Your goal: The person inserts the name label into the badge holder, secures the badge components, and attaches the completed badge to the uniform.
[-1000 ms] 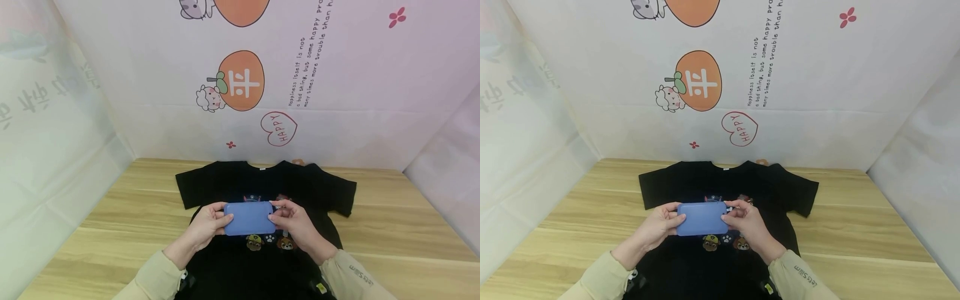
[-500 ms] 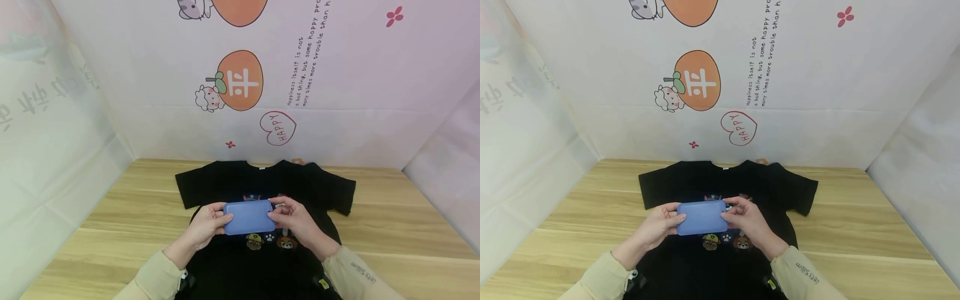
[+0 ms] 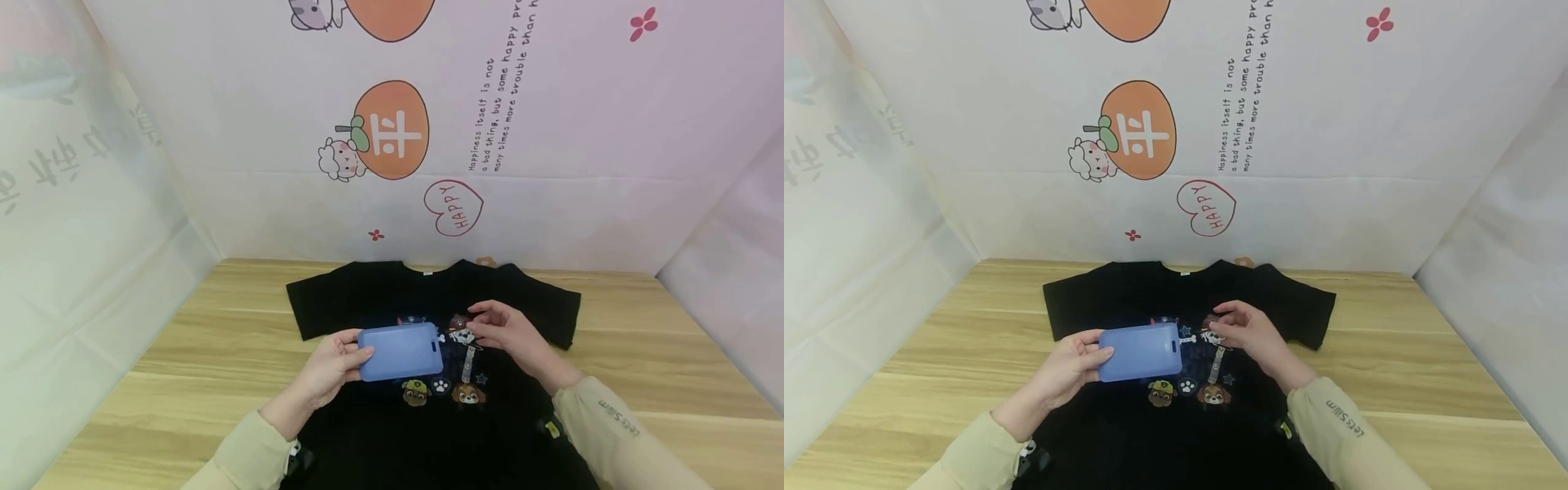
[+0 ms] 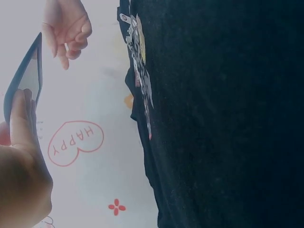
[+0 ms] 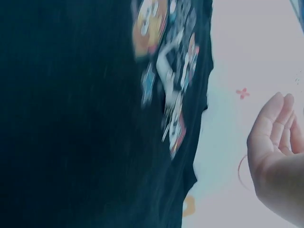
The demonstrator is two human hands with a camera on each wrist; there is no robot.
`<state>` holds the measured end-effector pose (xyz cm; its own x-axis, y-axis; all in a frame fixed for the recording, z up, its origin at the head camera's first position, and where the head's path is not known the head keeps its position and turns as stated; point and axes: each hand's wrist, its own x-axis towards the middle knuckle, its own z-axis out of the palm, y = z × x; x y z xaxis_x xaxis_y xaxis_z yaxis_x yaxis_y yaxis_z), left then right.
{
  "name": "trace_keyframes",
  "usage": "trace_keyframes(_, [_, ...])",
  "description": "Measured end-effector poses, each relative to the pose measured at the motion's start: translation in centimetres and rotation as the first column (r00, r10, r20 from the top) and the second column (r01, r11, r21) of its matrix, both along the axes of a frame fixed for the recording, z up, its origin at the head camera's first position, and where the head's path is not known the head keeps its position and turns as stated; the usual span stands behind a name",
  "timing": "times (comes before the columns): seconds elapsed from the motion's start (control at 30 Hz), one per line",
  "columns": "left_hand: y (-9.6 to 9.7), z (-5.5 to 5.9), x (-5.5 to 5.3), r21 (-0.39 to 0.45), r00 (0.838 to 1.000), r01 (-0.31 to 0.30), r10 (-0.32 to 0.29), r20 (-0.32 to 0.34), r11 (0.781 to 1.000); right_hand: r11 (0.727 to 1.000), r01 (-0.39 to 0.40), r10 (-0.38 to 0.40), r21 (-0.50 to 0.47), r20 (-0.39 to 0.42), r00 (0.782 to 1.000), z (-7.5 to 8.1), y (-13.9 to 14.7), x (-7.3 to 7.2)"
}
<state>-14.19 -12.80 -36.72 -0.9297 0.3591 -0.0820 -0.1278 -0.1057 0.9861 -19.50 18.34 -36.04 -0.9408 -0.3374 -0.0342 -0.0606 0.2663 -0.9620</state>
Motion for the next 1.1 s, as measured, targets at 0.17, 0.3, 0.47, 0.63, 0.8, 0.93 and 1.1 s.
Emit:
trace_keyframes(0.17, [-0.3, -0.2, 0.0, 0.011, 1.000, 0.005, -0.005, 0.013, 1.000, 0.995, -0.036, 0.036, 0.093, 0.000, 0.999, -0.4, 0.9, -1.2])
trace_keyframes(0.3, [-0.5, -0.3, 0.1, 0.016, 1.000, 0.009, -0.009, 0.015, 1.000, 0.987, -0.076, 0.078, 0.143, -0.004, 0.997, -0.7, 1.2, -2.0])
trace_keyframes(0.47, [-0.8, -0.2, 0.2, 0.015, 1.000, 0.009, -0.009, 0.019, 1.000, 0.974, -0.094, 0.100, 0.208, -0.020, 0.995, -1.0, 1.3, -2.8])
trace_keyframes(0.63, [-1.4, -0.1, 0.4, 0.010, 1.000, -0.002, 0.001, 0.029, 1.000, 0.966, -0.093, 0.100, 0.240, -0.020, 0.995, -1.3, 1.3, -3.5])
trace_keyframes(0.8, [-2.0, 0.0, 0.7, 0.014, 0.999, -0.013, 0.013, 0.030, 1.000, 0.948, -0.125, 0.140, 0.294, -0.030, 0.990, -1.6, 1.2, -4.1])
trace_keyframes(0.93, [-2.1, 0.1, 0.7, 0.020, 1.000, -0.016, 0.015, 0.025, 1.000, 0.916, -0.153, 0.185, 0.372, -0.051, 0.981, -2.0, 1.0, -4.3])
trace_keyframes(1.1, [-2.1, 0.2, 0.7, 0.019, 0.999, -0.020, 0.020, 0.029, 1.000, 0.867, -0.189, 0.228, 0.461, -0.029, 0.973, -2.4, 0.5, -4.3])
